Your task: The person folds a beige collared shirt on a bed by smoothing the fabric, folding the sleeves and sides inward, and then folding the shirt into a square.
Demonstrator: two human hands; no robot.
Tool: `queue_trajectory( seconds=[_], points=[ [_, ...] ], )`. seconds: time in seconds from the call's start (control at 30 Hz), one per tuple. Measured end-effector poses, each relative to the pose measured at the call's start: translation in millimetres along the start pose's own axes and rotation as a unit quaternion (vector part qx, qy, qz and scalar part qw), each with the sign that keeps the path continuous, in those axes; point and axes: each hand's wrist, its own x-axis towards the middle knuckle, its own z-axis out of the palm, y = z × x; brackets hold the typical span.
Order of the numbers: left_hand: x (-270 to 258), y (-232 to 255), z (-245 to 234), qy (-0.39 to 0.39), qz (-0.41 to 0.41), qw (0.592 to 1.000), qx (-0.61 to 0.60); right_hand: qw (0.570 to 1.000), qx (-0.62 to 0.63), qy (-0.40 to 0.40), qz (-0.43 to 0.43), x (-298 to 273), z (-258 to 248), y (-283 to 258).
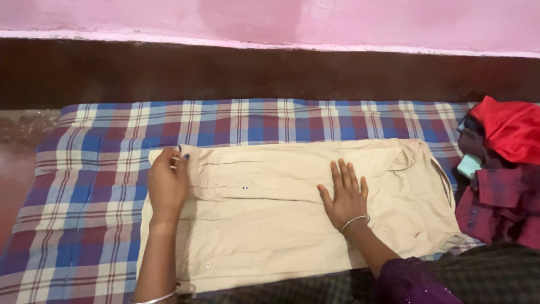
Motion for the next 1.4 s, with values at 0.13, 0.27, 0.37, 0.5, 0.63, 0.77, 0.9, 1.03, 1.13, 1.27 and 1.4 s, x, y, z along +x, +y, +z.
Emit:
queue_trajectory(
  seconds=[0.13, 0.27, 0.37, 0.5, 0.63, 0.77, 0.9, 1.03, 1.13, 1.27, 1.4],
  points=[
    [-9.7, 63.2, 14.0, 0.001, 0.137, 0.986, -0.092, 1.0, -0.008, 0.0, 0.0, -1.8, -0.1, -0.6],
    [-35.3, 116.0, 49.0, -0.156, 0.015, 0.983, -0.094, 1.0, 0.0, -0.011, 0.012, 0.5, 0.0, -0.7],
    [-48.9, 130.2, 88.2, -0.12, 0.087, 0.986, -0.082, 1.0, -0.003, -0.01, 0.01, -0.5, 0.1, -0.4],
    [-63.9, 136.8, 129.0, -0.134, 0.053, 0.986, -0.088, 1.0, -0.004, -0.009, 0.008, -0.3, -0.1, 0.2],
    [-72.1, 139.2, 133.0, -0.195, 0.018, 0.98, -0.043, 1.0, -0.001, -0.025, 0.017, -0.5, -1.5, -0.2],
    [-77.9, 133.8, 111.8, -0.17, 0.091, 0.979, 0.072, 1.0, 0.005, -0.013, 0.011, -1.3, -0.4, 0.1],
    [-93.6, 115.5, 89.1, -0.157, 0.132, 0.969, 0.136, 1.0, 0.007, -0.009, 0.01, -0.8, 1.5, 1.5],
    [-121.3, 77.4, 82.7, -0.243, 0.088, 0.934, 0.247, 1.0, 0.008, -0.005, 0.01, -2.3, 5.4, 2.6],
    [-128.2, 55.1, 97.6, -0.185, 0.136, 0.941, 0.25, 1.0, 0.024, -0.015, 0.009, -1.8, 6.6, 5.1],
    [-131.2, 40.7, 104.3, -0.15, 0.154, 0.948, 0.235, 1.0, 0.023, -0.007, 0.009, -6.8, 8.4, 5.7],
    [-131.1, 40.1, 105.4, -0.162, 0.149, 0.945, 0.243, 0.999, 0.033, -0.02, 0.01, -3.0, 1.5, 1.1]
  ],
)
